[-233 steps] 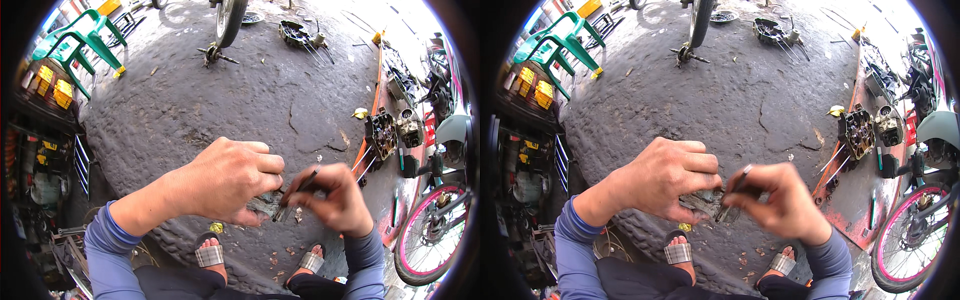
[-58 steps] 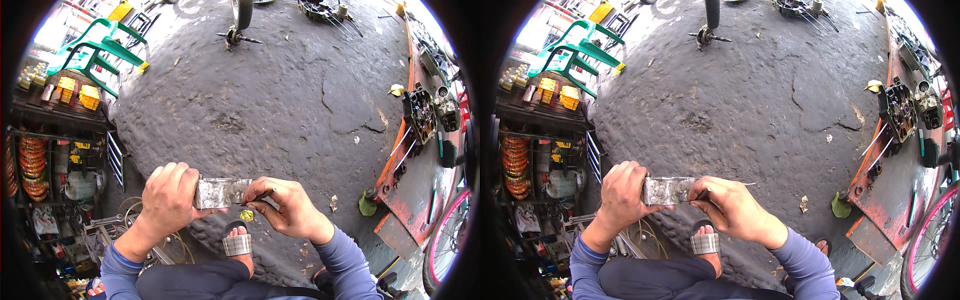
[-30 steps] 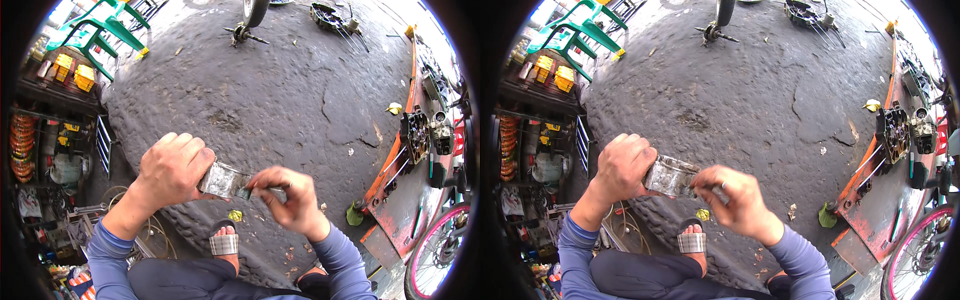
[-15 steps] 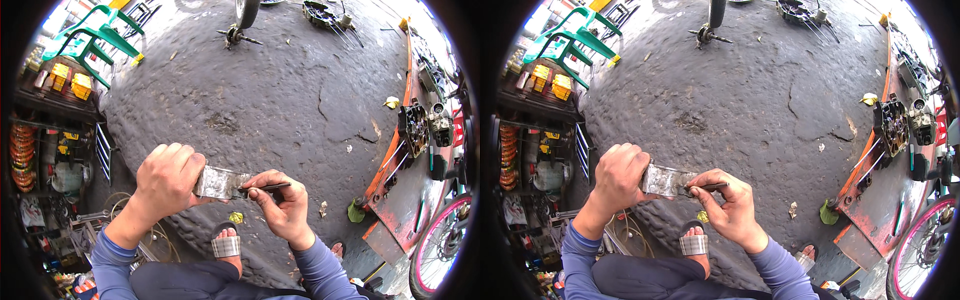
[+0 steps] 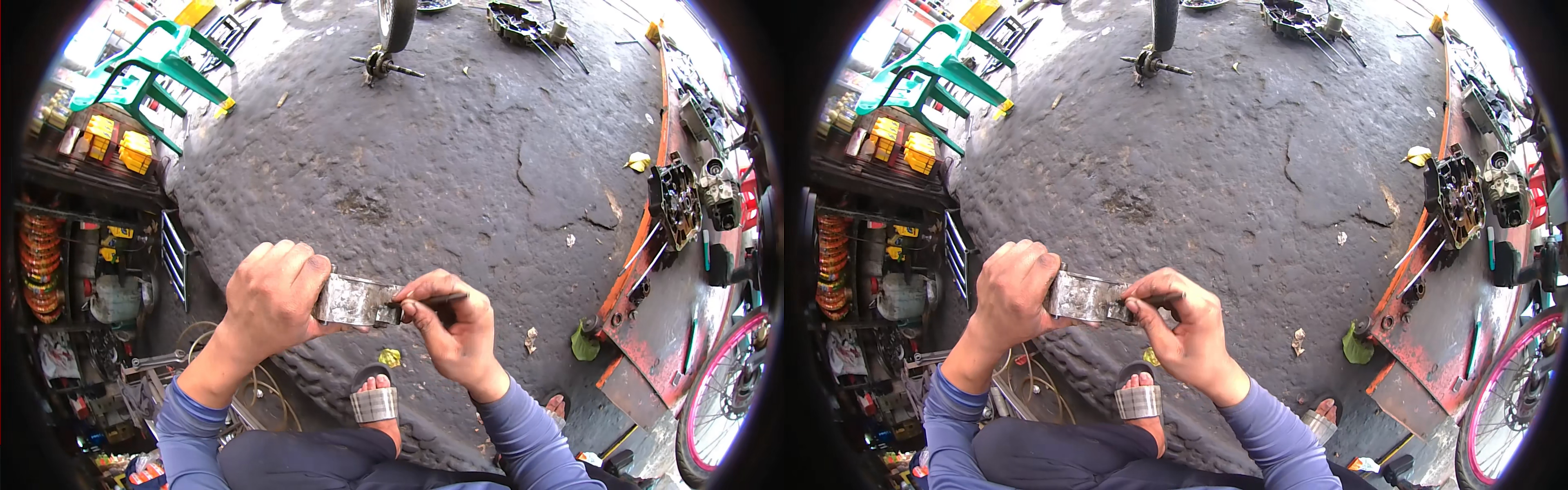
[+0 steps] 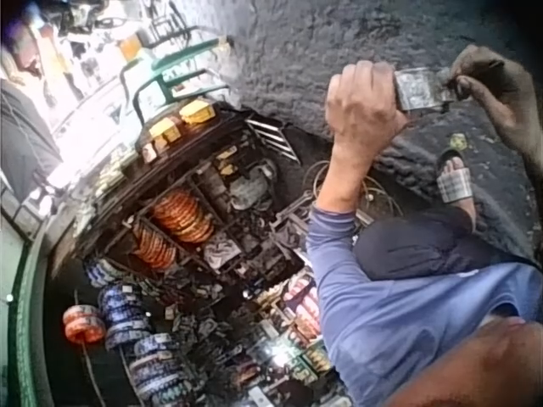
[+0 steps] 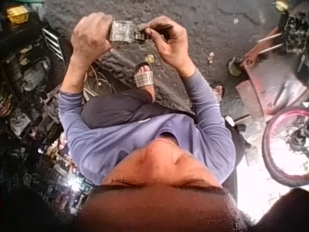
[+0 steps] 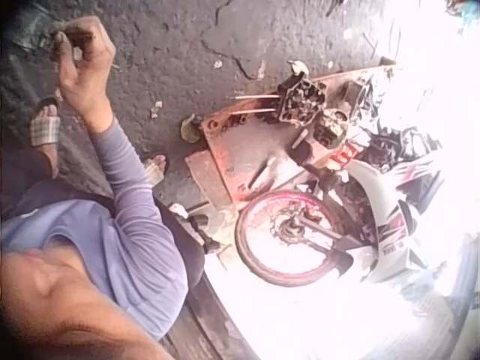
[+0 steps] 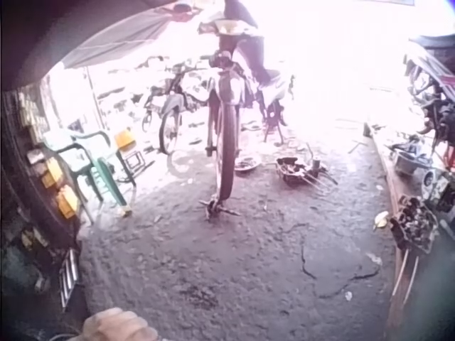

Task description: Cleaning and scraping a motorcycle engine crankcase component using a small tool to remove residue or inspect surfaces.

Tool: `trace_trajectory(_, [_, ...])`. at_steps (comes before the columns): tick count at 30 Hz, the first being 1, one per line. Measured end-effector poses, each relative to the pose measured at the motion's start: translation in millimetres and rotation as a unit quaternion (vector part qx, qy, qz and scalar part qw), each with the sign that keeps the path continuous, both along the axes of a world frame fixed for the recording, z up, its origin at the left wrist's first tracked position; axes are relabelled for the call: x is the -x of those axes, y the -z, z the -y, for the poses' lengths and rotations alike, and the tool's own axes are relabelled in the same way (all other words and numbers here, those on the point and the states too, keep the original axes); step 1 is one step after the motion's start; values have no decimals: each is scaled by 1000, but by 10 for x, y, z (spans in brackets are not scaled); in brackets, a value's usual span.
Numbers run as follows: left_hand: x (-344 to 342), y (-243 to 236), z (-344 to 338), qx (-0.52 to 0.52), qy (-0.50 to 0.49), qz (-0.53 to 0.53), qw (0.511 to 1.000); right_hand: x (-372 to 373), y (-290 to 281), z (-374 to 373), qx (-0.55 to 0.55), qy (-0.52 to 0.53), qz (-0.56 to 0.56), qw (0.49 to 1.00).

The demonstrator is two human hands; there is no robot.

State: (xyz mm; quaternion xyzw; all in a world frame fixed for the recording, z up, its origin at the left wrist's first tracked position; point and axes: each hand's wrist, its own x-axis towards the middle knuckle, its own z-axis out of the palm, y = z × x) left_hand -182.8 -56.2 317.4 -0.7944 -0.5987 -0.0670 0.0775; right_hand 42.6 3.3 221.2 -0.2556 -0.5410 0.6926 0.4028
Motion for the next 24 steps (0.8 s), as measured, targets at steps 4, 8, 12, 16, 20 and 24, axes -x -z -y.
trace_trajectory(4, [-5,-4,0,5,0,-1,1000,-2,-21,-63,-125,-29,-16,992])
trace_trajectory(8, [-4,8,-43,-16,13,8,1000,-1,30,-38,-104,-24,-11,994])
trace_trajectory(12, [17,33,-6,-8,-5,19,1000,60,82,-16,-104,10,-33,994])
trace_trajectory(16, [-61,9,17,7,-37,9,999,156,49,159,-31,112,-48,992])
trace_trajectory(20, [-76,1,64,16,-58,-2,998,152,-109,235,-183,85,-42,979])
trace_trajectory(24, [-142,-40,20,21,-53,4,998,166,19,261,-44,146,-67,986])
